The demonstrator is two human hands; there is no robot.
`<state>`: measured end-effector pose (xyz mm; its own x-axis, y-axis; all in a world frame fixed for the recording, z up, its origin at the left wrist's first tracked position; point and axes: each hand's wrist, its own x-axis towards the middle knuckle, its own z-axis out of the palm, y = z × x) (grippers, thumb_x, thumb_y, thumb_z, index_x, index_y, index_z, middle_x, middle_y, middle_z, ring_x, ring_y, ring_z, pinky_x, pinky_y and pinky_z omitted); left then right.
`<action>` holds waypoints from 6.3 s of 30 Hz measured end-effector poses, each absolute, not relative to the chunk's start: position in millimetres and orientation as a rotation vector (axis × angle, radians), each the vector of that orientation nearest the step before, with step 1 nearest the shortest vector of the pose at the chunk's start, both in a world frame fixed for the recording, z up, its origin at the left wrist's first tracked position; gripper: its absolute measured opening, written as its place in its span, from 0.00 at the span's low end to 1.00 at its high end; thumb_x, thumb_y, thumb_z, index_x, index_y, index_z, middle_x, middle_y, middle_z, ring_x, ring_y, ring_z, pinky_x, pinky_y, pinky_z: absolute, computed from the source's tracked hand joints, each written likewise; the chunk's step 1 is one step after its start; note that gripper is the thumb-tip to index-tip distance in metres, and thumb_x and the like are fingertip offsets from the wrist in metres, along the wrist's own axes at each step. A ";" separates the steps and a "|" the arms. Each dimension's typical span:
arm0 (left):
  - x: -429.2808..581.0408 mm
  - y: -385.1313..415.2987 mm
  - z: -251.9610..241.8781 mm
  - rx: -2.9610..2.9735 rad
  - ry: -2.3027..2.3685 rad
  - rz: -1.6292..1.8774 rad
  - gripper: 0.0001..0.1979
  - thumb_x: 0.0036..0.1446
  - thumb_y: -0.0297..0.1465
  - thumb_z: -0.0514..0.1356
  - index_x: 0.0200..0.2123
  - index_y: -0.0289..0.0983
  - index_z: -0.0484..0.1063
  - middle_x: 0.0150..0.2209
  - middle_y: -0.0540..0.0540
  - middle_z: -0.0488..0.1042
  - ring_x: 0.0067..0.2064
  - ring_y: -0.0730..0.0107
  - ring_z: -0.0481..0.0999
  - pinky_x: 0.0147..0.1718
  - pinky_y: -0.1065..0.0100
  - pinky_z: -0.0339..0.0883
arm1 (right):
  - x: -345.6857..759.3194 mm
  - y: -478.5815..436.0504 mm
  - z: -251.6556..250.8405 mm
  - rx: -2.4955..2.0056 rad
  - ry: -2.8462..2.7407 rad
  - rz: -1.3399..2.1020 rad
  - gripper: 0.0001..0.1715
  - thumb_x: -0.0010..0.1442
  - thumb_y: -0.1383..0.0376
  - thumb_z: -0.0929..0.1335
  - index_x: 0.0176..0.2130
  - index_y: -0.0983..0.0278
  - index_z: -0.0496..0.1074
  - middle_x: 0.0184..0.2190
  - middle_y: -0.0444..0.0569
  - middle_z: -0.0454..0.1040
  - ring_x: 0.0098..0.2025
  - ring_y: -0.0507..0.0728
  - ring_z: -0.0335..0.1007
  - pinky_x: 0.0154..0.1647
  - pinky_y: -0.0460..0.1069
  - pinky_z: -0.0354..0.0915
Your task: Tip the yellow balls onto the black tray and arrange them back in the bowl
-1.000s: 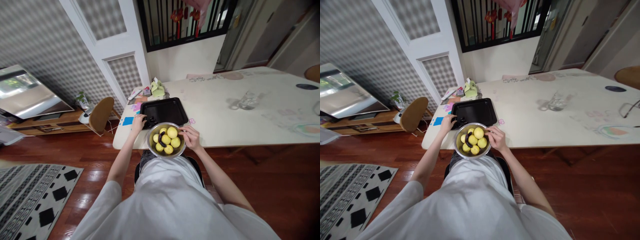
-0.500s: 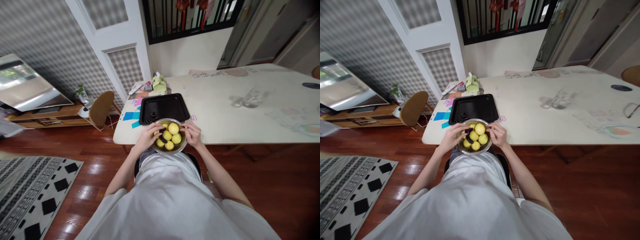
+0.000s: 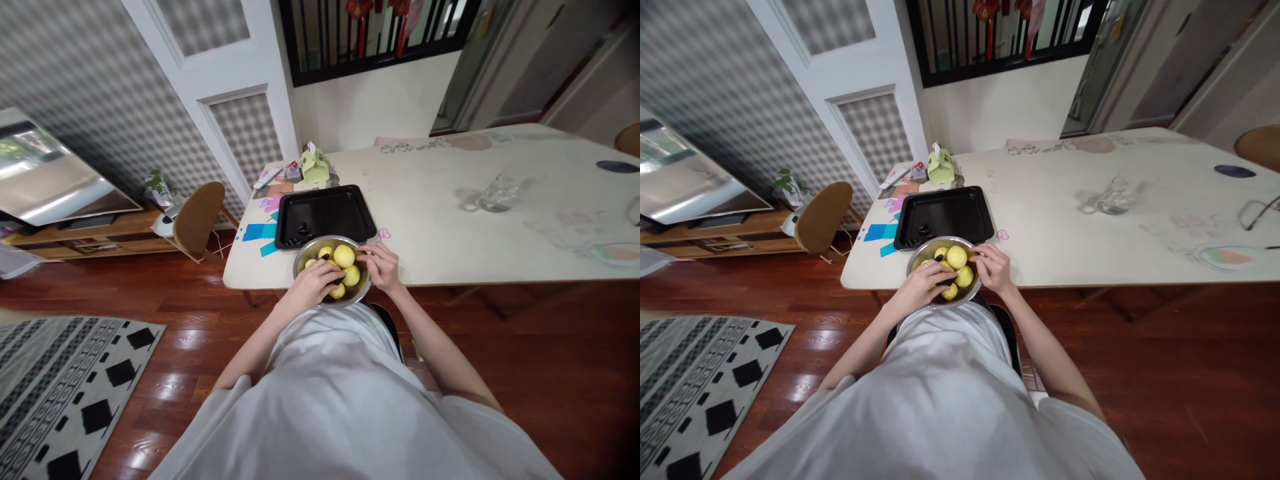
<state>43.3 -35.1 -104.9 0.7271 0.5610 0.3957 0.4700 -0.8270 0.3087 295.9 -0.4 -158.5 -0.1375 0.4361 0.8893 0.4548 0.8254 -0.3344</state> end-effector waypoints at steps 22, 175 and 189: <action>7.7 -20.7 -91.3 2.479 1.046 1.169 0.12 0.73 0.26 0.56 0.47 0.40 0.80 0.47 0.42 0.82 0.50 0.62 0.81 0.52 0.60 0.76 | 296.7 0.5 -159.7 -0.639 -1.765 -0.057 0.19 0.70 0.68 0.62 0.39 0.61 0.82 0.43 0.56 0.84 0.43 0.62 0.78 0.43 0.60 0.75; -33.4 95.1 -112.7 2.504 1.551 0.691 0.08 0.63 0.25 0.64 0.41 0.40 0.84 0.49 0.41 0.84 0.53 0.56 0.81 0.59 0.56 0.72 | 297.3 -3.3 -161.7 -0.649 -1.813 -0.202 0.25 0.70 0.64 0.62 0.61 0.56 0.77 0.57 0.52 0.80 0.56 0.65 0.77 0.54 0.64 0.72; -23.5 111.9 -107.5 2.396 1.481 0.684 0.08 0.55 0.35 0.74 0.27 0.39 0.84 0.40 0.42 0.84 0.43 0.57 0.82 0.45 0.62 0.76 | 297.9 -2.1 -163.9 -0.670 -1.816 -0.175 0.24 0.70 0.63 0.62 0.58 0.56 0.78 0.56 0.53 0.81 0.56 0.65 0.77 0.55 0.65 0.73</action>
<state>-23.5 111.9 -107.5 0.3760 0.8891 0.2610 0.7754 -0.4561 0.4367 297.9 -2.1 -163.9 -0.2023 0.3556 0.9125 0.5229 0.8271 -0.2063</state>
